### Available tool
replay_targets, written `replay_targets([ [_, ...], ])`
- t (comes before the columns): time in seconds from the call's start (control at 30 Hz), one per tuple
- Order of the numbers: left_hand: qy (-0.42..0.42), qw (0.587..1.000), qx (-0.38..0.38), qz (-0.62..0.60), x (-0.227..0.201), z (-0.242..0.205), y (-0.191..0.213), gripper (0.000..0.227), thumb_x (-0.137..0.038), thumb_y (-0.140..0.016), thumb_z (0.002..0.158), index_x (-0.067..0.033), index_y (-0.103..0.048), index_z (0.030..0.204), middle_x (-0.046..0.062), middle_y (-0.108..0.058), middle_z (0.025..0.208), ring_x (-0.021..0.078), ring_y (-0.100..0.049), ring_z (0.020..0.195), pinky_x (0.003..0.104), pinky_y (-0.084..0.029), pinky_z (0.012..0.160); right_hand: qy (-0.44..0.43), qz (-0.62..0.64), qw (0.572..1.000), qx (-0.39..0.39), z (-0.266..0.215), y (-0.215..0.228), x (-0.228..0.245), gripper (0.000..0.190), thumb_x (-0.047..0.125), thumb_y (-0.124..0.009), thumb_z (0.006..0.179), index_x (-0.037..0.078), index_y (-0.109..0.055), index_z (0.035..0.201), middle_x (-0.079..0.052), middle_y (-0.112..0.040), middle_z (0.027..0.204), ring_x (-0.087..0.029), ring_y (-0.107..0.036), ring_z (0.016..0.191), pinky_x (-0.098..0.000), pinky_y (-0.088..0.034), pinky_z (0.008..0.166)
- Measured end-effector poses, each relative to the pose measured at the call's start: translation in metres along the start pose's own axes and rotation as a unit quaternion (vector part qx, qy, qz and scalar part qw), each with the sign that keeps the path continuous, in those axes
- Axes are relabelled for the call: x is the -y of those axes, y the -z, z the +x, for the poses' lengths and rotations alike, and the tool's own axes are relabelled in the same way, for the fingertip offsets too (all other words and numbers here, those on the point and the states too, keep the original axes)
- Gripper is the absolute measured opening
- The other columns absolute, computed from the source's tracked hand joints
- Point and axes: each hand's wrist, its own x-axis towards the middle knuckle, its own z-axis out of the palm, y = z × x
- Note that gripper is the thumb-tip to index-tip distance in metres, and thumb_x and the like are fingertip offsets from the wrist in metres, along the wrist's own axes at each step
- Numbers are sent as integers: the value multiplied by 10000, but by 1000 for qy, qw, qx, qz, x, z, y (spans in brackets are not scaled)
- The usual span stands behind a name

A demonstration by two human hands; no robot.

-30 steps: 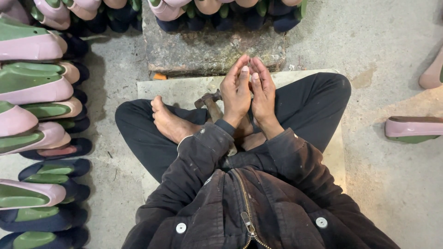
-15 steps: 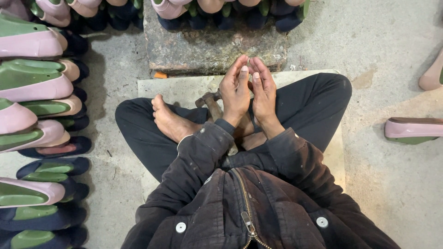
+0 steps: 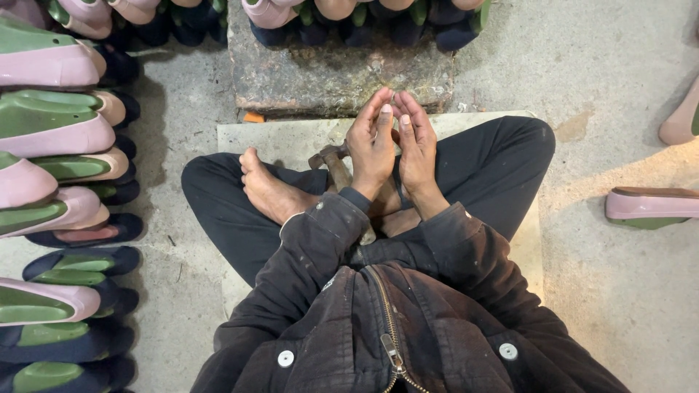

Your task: The person sits on the floor and uses a hammer to tap the soles of several slip-on shoes, alternating between dark blue and pink pairs. They pick up each shoe, tap the sole repeatedly, and place it back in a pile.

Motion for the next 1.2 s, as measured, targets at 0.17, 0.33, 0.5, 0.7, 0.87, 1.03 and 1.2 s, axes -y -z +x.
replay_targets([
  [0.17, 4, 1000, 0, -2, -2, 0, 1, 317, -100, -581, 1066, 14, -642, 1355, 242, -696, 1292, 379, -624, 1283, 422, -570, 1043, -2, 3, 1000, -1, -1, -1, 1, 453, 250, -486, 1141, 74, -458, 1557, -174, -534, 1539, -288, -531, 1409, -362, -579, 980],
  [0.33, 3, 1000, 4, -2, -2, 0, 3, 325, -110, -567, 1079, 15, -628, 1372, 252, -685, 1305, 399, -611, 1295, 448, -569, 1045, 5, 12, 1000, 0, 0, -1, -2, 454, 245, -494, 1144, 60, -456, 1557, -201, -524, 1538, -322, -511, 1419, -391, -582, 980],
  [0.5, -10, 1000, -5, -2, -1, 1, 4, 303, -84, -571, 1067, 4, -654, 1344, 236, -710, 1264, 364, -653, 1250, 417, -583, 1016, -8, 23, 1000, -6, -2, -2, -1, 468, 273, -505, 1141, 75, -453, 1562, -191, -528, 1537, -327, -509, 1423, -416, -572, 998],
  [0.7, -16, 1000, -7, -5, 3, 0, 4, 293, -64, -579, 1057, 4, -664, 1329, 233, -716, 1248, 355, -666, 1233, 413, -583, 1002, -12, 27, 999, -13, -2, 0, -4, 448, 256, -504, 1142, 70, -470, 1548, -194, -539, 1520, -323, -508, 1409, -439, -562, 1004],
  [0.87, -10, 1000, -11, -9, 1, -1, 4, 280, -71, -581, 1057, -31, -687, 1314, 204, -734, 1207, 298, -694, 1181, 383, -605, 929, -7, 35, 999, -17, -3, -3, 1, 451, 250, -506, 1138, 56, -470, 1543, -204, -545, 1512, -323, -519, 1407, -424, -573, 995],
  [1.03, -3, 1000, -8, -14, -4, -3, 5, 254, -56, -597, 1040, -55, -714, 1265, 170, -758, 1122, 253, -730, 1091, 348, -625, 830, -5, 41, 999, -17, -3, -3, -1, 446, 258, -515, 1134, 55, -484, 1530, -197, -570, 1487, -305, -538, 1395, -416, -581, 982],
  [1.2, -13, 1000, -24, 5, -10, -1, 6, 235, -32, -592, 1026, -70, -744, 1199, 148, -774, 1046, 188, -745, 962, 319, -626, 745, -10, 51, 998, -18, -2, -1, -2, 444, 247, -522, 1130, 35, -487, 1520, -195, -586, 1468, -287, -556, 1374, -420, -587, 982],
])
